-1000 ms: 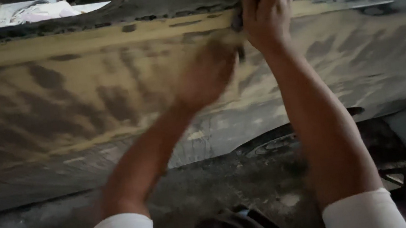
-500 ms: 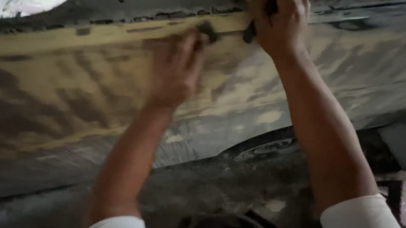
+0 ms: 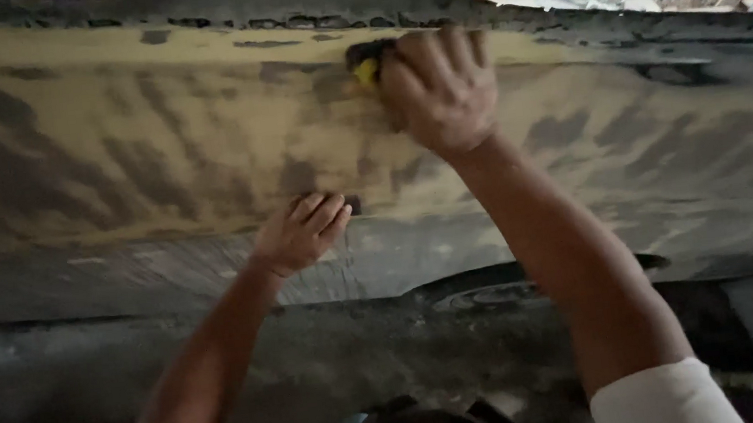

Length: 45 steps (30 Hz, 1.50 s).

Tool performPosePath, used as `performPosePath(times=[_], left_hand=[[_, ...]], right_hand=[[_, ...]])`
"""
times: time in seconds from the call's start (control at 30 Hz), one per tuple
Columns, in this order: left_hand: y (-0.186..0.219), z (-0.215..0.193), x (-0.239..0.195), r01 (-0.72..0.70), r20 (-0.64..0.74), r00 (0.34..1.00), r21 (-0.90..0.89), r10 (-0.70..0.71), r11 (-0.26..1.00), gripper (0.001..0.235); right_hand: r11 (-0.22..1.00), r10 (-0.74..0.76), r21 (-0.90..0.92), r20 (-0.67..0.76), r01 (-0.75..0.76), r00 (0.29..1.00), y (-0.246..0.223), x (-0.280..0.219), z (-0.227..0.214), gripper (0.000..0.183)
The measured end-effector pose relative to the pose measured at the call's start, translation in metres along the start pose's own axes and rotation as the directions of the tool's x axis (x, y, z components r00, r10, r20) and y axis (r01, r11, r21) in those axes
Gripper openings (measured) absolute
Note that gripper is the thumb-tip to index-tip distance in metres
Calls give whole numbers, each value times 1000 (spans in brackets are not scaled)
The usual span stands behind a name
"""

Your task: The person sands a car body panel using sandpaper and a sanding block.

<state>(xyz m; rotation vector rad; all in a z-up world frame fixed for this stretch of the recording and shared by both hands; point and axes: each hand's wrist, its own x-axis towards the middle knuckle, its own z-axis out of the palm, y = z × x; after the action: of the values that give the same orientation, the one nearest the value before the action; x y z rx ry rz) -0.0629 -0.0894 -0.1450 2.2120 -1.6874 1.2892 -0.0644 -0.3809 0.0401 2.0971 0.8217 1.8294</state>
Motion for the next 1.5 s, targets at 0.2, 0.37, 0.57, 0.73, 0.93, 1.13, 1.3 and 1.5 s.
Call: performPosePath(times=[0.2,0.37,0.57,0.73,0.93,1.13,1.3,1.5], left_hand=[[-5,9,-22,78,49,996,61,-81,995,39],[-3,31,-49,137,67,988,52,-140,989,37],[-6,41,-54,149,67,986,66,-153,987,36],[-28,5,13,147,4,989,-28,-147,989,44],[-54,-21,132,350,-406,865,72,-293,934,45],[6,58,62,-34,-27,999,329,45,944,55],[1,88,-39,-259,195,945,-37,261,965,34],[-49,-45,139,178,-266,953,109,-144,978,40]], right_hand=[[962,-241,147,71,229,968,-21,-22,-9,24],[886,-373,375,229,272,899,-123,-192,38,22],[944,-304,281,544,172,782,-74,-103,-15,40],[746,617,-562,785,-358,52,20,39,-30,67],[906,391,138,96,-401,915,67,6,-18,28],[885,400,252,18,-391,916,60,7,-22,23],[845,504,183,38,-502,863,49,23,-27,22],[893,407,219,-18,-393,913,63,6,-13,27]])
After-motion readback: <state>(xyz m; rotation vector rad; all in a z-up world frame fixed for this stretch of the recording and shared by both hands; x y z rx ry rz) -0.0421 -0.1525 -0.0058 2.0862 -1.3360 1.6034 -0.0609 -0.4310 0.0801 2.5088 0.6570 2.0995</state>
